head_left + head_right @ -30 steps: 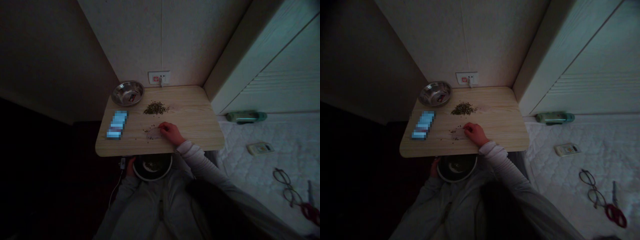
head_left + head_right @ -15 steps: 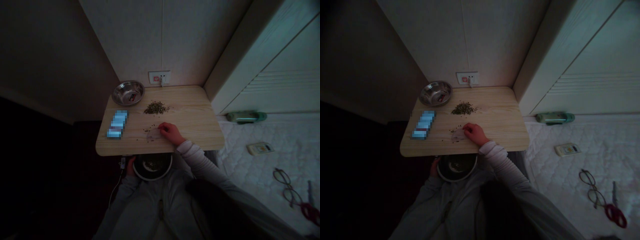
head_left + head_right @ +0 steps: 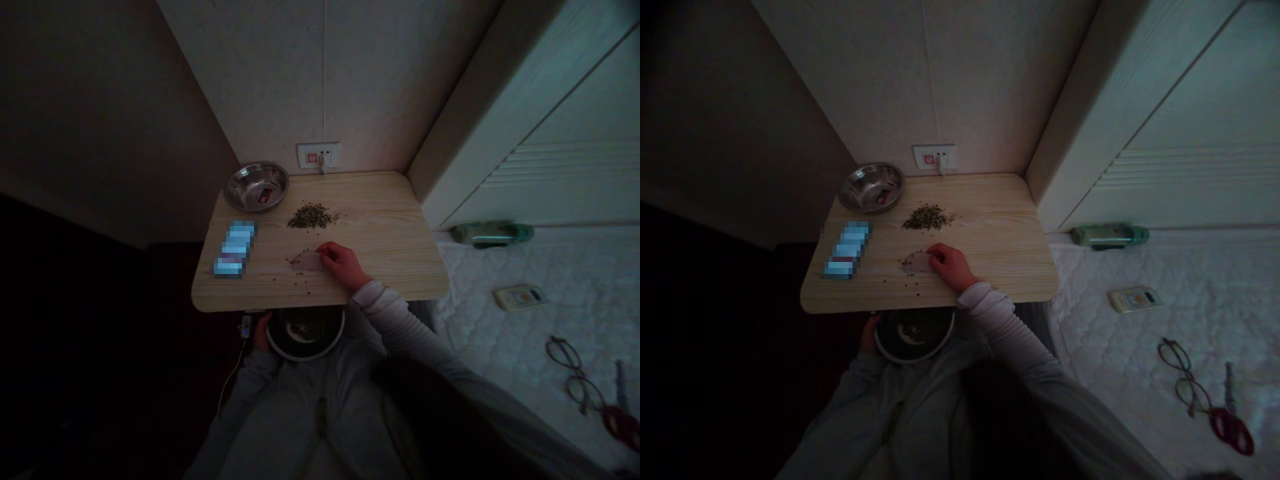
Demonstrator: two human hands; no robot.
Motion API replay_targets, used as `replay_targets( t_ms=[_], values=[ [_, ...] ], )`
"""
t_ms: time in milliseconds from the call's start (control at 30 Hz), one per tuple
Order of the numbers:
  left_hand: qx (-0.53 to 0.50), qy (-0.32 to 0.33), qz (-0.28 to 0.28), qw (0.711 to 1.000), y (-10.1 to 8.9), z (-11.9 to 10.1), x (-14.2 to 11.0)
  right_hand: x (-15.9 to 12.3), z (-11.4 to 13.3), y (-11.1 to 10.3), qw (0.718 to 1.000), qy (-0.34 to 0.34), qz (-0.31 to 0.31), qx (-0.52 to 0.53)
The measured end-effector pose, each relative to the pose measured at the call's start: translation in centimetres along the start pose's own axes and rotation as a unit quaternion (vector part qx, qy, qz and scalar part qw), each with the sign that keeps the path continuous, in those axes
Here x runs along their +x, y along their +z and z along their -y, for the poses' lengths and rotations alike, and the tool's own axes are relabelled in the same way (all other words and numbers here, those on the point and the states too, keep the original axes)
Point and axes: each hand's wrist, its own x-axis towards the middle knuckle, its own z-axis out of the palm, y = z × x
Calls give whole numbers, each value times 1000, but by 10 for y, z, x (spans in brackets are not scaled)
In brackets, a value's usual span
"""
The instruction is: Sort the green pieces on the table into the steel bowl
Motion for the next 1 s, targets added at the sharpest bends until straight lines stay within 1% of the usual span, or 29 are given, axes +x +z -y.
replay_targets(
  t_ms=[67, 167, 267, 333, 400, 500, 567, 667, 800, 1000],
  values=[
    [-5, -6, -1, 1000, 2, -1, -2, 0, 1, -1, 1000, -5, 12, -18],
    [-10, 3, 3, 1000, 0, 1, -1, 0, 4, -3, 999, -15, 31, -32],
    [-5, 29, -2, 1000, -6, 4, 4, -1, 5, -3, 999, -10, 33, -7],
    [1, 51, -1, 999, -9, 6, 7, 0, 4, -3, 1000, 3, 9, 22],
    [5, 58, -1, 998, -10, 6, 8, 0, 2, -4, 998, 21, -36, 45],
    [-3, 35, -2, 999, -7, 4, 6, -2, -3, -8, 992, 55, -95, 63],
    [-18, 11, -2, 1000, -6, 3, 6, -6, -6, -13, 988, 72, -116, 64],
    [-43, -16, 5, 999, -6, 5, 9, -14, -10, -20, 987, 81, -132, 41],
    [-55, -37, 46, 997, -13, 13, 19, -26, -9, -26, 990, 76, -119, -4],
    [-37, -3, 43, 998, -21, 19, 30, -36, -6, -28, 994, 67, -81, -25]
  ],
)
